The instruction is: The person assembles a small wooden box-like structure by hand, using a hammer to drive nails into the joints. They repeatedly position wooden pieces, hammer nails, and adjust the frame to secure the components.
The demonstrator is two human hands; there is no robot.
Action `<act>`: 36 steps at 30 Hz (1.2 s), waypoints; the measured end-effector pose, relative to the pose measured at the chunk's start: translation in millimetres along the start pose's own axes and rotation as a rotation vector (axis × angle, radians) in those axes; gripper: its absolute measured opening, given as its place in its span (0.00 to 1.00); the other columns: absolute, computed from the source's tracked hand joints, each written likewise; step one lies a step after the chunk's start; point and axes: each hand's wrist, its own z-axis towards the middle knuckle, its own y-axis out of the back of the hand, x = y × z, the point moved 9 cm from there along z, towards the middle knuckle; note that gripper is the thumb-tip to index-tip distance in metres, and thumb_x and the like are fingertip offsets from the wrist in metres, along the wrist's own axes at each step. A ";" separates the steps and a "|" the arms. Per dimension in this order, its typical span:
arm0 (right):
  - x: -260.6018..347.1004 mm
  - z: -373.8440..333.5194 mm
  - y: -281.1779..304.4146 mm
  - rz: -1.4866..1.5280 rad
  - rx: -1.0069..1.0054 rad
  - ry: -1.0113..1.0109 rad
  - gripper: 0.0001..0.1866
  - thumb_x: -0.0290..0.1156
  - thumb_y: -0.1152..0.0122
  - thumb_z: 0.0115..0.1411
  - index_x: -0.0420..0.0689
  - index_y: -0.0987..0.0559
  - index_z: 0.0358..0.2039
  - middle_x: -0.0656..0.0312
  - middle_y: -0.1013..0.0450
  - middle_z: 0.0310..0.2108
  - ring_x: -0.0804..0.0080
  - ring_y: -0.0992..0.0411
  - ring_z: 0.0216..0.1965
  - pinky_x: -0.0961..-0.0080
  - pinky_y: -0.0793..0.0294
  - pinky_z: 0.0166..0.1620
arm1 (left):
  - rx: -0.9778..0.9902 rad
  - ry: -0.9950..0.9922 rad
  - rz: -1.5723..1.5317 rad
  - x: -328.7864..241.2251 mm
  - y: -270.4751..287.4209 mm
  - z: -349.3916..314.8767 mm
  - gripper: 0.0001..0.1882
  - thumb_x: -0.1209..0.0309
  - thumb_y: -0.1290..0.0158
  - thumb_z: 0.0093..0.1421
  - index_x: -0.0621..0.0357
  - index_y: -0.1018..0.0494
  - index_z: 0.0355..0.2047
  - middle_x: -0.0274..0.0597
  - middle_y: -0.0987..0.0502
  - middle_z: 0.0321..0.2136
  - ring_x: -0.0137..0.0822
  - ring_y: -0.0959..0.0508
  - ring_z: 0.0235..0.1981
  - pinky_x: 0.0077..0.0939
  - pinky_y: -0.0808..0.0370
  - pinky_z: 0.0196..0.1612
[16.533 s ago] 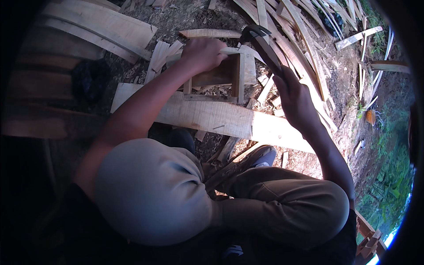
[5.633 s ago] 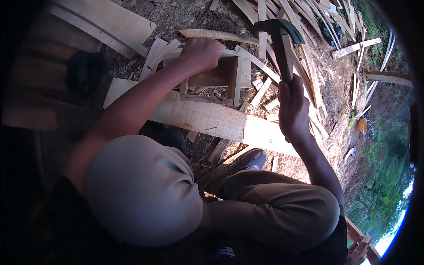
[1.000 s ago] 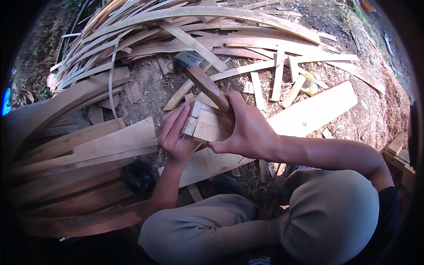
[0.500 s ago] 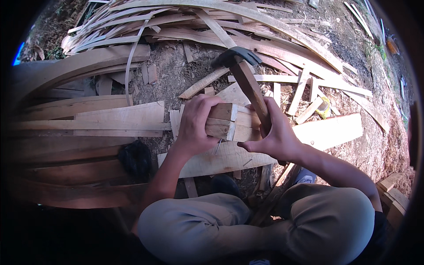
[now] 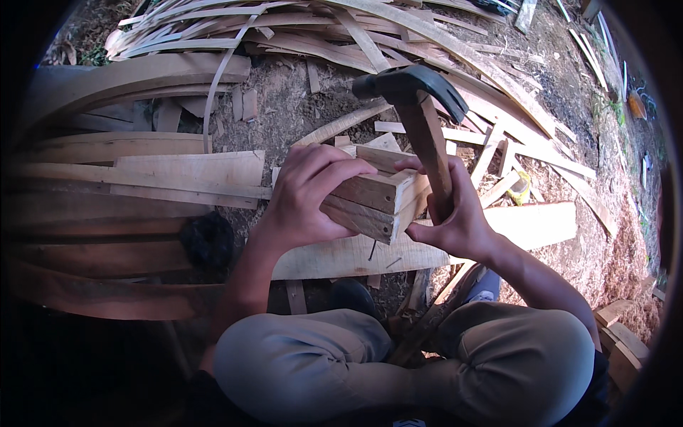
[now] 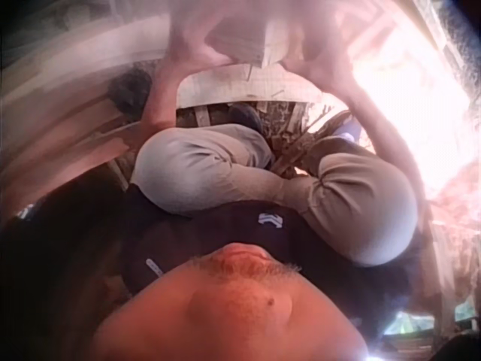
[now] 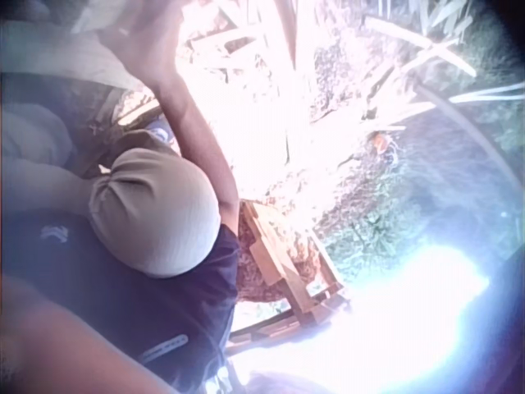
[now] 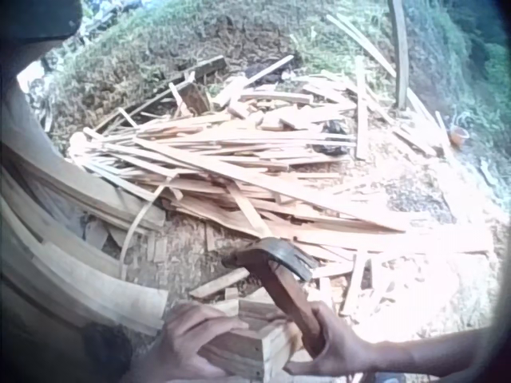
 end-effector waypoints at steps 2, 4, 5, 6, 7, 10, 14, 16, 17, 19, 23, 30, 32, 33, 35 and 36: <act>4.9 1.4 2.1 -0.030 0.004 0.028 0.46 0.20 0.24 0.44 0.41 0.41 0.61 0.55 0.33 0.58 0.65 0.35 0.61 0.68 0.36 0.63 | -0.032 -0.027 0.028 -3.5 2.7 0.6 0.35 0.66 0.26 0.30 0.51 0.23 0.44 0.38 0.24 0.38 0.41 0.23 0.40 0.37 0.29 0.46; 6.2 0.8 4.1 -0.059 0.002 0.052 0.45 0.20 0.24 0.44 0.42 0.40 0.61 0.55 0.33 0.58 0.65 0.35 0.61 0.68 0.36 0.63 | -0.057 -0.018 0.026 -3.1 1.4 0.1 0.35 0.67 0.26 0.31 0.52 0.24 0.44 0.38 0.24 0.38 0.42 0.23 0.40 0.37 0.29 0.46; 5.9 0.5 5.2 -0.073 -0.001 0.064 0.45 0.20 0.24 0.43 0.42 0.40 0.61 0.54 0.33 0.58 0.65 0.35 0.61 0.68 0.36 0.63 | -0.065 0.004 0.013 -0.7 -1.0 -0.4 0.36 0.67 0.27 0.31 0.51 0.24 0.46 0.38 0.24 0.38 0.42 0.23 0.41 0.39 0.29 0.47; 5.6 0.6 6.7 -0.055 -0.008 0.092 0.47 0.21 0.23 0.42 0.41 0.40 0.61 0.54 0.32 0.58 0.65 0.34 0.60 0.67 0.34 0.62 | -0.074 0.024 -0.001 1.5 -3.7 -0.8 0.37 0.67 0.27 0.31 0.51 0.24 0.47 0.38 0.25 0.39 0.42 0.23 0.41 0.40 0.29 0.49; 5.0 -0.1 9.0 -0.055 -0.025 0.071 0.47 0.22 0.22 0.42 0.41 0.40 0.61 0.53 0.31 0.57 0.65 0.32 0.59 0.67 0.33 0.60 | -0.078 0.066 -0.022 4.7 -7.0 -1.3 0.36 0.69 0.29 0.32 0.52 0.25 0.47 0.39 0.24 0.39 0.44 0.23 0.42 0.41 0.29 0.49; 7.8 1.3 9.6 -0.022 -0.058 -0.043 0.48 0.26 0.19 0.42 0.40 0.40 0.61 0.52 0.30 0.55 0.65 0.29 0.55 0.68 0.29 0.56 | -0.088 0.186 -0.061 12.5 -13.9 -5.6 0.33 0.73 0.33 0.36 0.56 0.26 0.48 0.43 0.24 0.40 0.48 0.22 0.44 0.43 0.28 0.50; 6.6 3.9 10.9 -0.113 -0.066 -0.192 0.48 0.37 0.18 0.45 0.37 0.39 0.60 0.48 0.29 0.53 0.64 0.27 0.52 0.71 0.23 0.50 | -0.049 0.284 -0.143 21.2 -19.2 -4.7 0.32 0.76 0.40 0.41 0.65 0.27 0.52 0.52 0.22 0.42 0.51 0.20 0.43 0.39 0.25 0.49; 4.2 6.2 10.9 -0.172 -0.058 -0.266 0.49 0.42 0.19 0.46 0.35 0.39 0.60 0.47 0.29 0.53 0.63 0.25 0.50 0.73 0.21 0.46 | 0.006 0.352 -0.217 28.8 -23.3 -5.4 0.32 0.77 0.43 0.44 0.68 0.27 0.54 0.56 0.21 0.41 0.49 0.18 0.42 0.36 0.24 0.48; 4.0 6.5 10.1 -0.168 -0.054 -0.346 0.49 0.44 0.19 0.46 0.34 0.39 0.60 0.46 0.29 0.52 0.63 0.24 0.49 0.74 0.20 0.44 | 0.037 0.400 -0.265 35.5 -28.9 -7.6 0.32 0.76 0.44 0.45 0.68 0.27 0.55 0.56 0.20 0.39 0.47 0.18 0.41 0.36 0.24 0.48; -3.1 6.6 9.6 -0.173 -0.051 -0.428 0.49 0.46 0.20 0.47 0.33 0.39 0.59 0.46 0.29 0.52 0.64 0.23 0.44 0.75 0.19 0.39 | 0.121 0.500 -0.293 51.1 -39.0 -14.4 0.31 0.75 0.46 0.47 0.67 0.26 0.55 0.57 0.19 0.36 0.43 0.17 0.39 0.34 0.24 0.48; -21.3 2.8 12.7 -0.193 -0.059 -0.533 0.48 0.46 0.20 0.47 0.33 0.38 0.58 0.47 0.29 0.53 0.65 0.21 0.38 0.73 0.19 0.36 | 0.432 0.727 -0.213 98.8 -57.8 -25.3 0.27 0.69 0.46 0.50 0.63 0.23 0.52 0.59 0.19 0.32 0.39 0.17 0.35 0.32 0.24 0.43; -36.6 0.0 38.8 -0.300 -0.155 -0.480 0.40 0.42 0.22 0.49 0.34 0.34 0.54 0.52 0.27 0.51 0.72 0.23 0.35 0.79 0.25 0.22 | 0.795 0.637 -0.081 160.6 -104.2 -23.3 0.24 0.60 0.47 0.52 0.65 0.21 0.44 0.59 0.21 0.33 0.50 0.20 0.36 0.39 0.26 0.41; -37.3 3.5 31.4 -0.283 -0.137 -0.470 0.37 0.39 0.24 0.52 0.35 0.35 0.53 0.52 0.26 0.50 0.76 0.26 0.27 0.82 0.29 0.17 | 0.748 0.639 -0.096 181.6 -117.5 -33.9 0.23 0.60 0.47 0.52 0.66 0.21 0.41 0.58 0.22 0.33 0.48 0.20 0.37 0.40 0.26 0.41; -34.2 4.1 31.1 -0.278 -0.138 -0.466 0.35 0.37 0.25 0.54 0.35 0.36 0.53 0.51 0.25 0.50 0.79 0.29 0.21 0.84 0.32 0.15 | 0.718 0.622 -0.119 185.2 -128.7 -33.2 0.22 0.60 0.47 0.52 0.67 0.21 0.39 0.58 0.22 0.32 0.48 0.20 0.37 0.40 0.26 0.41; -34.6 3.1 32.3 -0.265 -0.127 -0.486 0.32 0.34 0.28 0.57 0.36 0.37 0.53 0.51 0.24 0.48 0.82 0.32 0.14 0.85 0.34 0.12 | 0.772 0.700 -0.108 174.8 -128.6 -29.3 0.23 0.60 0.46 0.51 0.65 0.21 0.42 0.57 0.23 0.37 0.46 0.21 0.40 0.38 0.26 0.43; -34.3 1.5 34.6 -0.267 -0.123 -0.507 0.31 0.34 0.29 0.58 0.36 0.38 0.54 0.52 0.24 0.47 0.82 0.32 0.13 0.85 0.35 0.12 | 0.823 0.751 -0.109 168.9 -126.1 -25.6 0.24 0.61 0.46 0.51 0.65 0.22 0.44 0.56 0.24 0.38 0.45 0.21 0.42 0.38 0.26 0.43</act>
